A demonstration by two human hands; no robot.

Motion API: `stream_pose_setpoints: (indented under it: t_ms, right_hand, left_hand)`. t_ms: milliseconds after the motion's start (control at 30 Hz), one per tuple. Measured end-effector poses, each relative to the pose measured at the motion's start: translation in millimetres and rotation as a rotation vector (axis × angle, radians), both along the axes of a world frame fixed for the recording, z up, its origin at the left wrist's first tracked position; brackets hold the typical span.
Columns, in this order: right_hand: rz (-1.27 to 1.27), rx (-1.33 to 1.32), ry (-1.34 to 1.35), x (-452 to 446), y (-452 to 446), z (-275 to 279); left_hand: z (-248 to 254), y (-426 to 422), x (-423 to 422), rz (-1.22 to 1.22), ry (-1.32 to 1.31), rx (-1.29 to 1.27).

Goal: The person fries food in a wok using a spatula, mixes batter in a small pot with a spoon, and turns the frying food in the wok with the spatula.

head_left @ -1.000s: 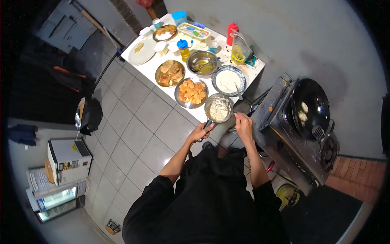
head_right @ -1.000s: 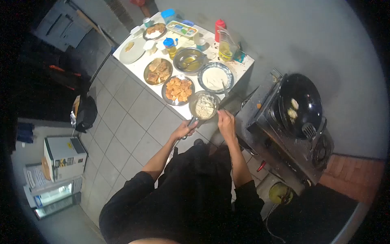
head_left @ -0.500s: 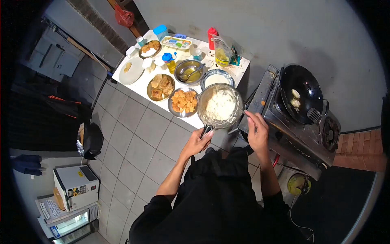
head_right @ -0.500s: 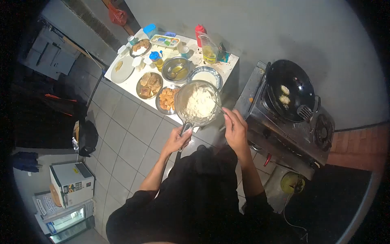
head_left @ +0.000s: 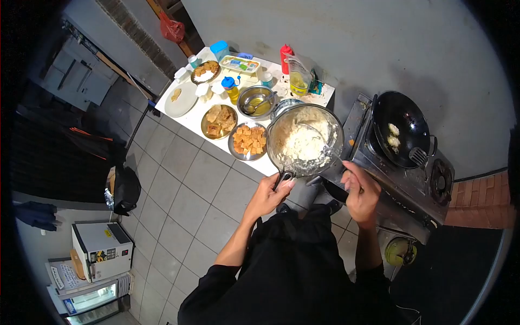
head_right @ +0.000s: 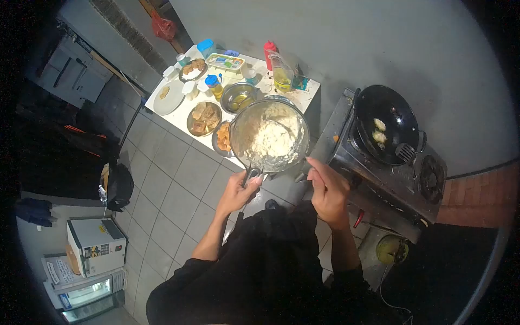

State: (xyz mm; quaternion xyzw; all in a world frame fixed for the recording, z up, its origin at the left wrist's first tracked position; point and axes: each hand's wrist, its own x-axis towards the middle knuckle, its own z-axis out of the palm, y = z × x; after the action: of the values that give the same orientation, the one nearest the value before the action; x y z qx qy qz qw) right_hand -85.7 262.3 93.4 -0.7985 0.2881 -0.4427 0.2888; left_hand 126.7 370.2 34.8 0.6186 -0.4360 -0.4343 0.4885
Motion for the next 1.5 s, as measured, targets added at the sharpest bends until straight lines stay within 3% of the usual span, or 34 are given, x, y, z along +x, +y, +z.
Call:
stream_pose_setpoints:
  t_ms: [233,367,467,633,867,1067,1233,1500]
  right_hand:
    - [-0.036,-0.060,-0.065,-5,-2,15]
    - [-0.069,0.005,-0.021,-6,-5,6]
    - [-0.078,-0.100,0.006,-3,4,-13]
    - [-0.141,0.183,-0.225,23,29,-43]
    - [-0.080,0.118,-0.161,34,40,-57]
    - [-0.038,0.245,-0.170,37,47,-46]
    - [0.007,0.676,-0.498,35,38,-39]
    - [-0.055,0.756,-0.536,31,40,-37]
  left_hand:
    - [-1,5,0,-0.008,-0.088,-0.055]
    - [5,7,-3,0.000,-0.066,-0.033]
    - [7,8,-5,0.039,-0.067,-0.047]
    - [11,1,-10,0.080,-0.019,-0.085]
    - [13,-4,-14,0.062,0.064,0.034]
    - [3,-8,-14,0.028,-0.014,0.027]
    - [-2,-11,-18,-0.001,-0.091,-0.016]
    - [1,-16,-29,-0.035,0.028,0.070]
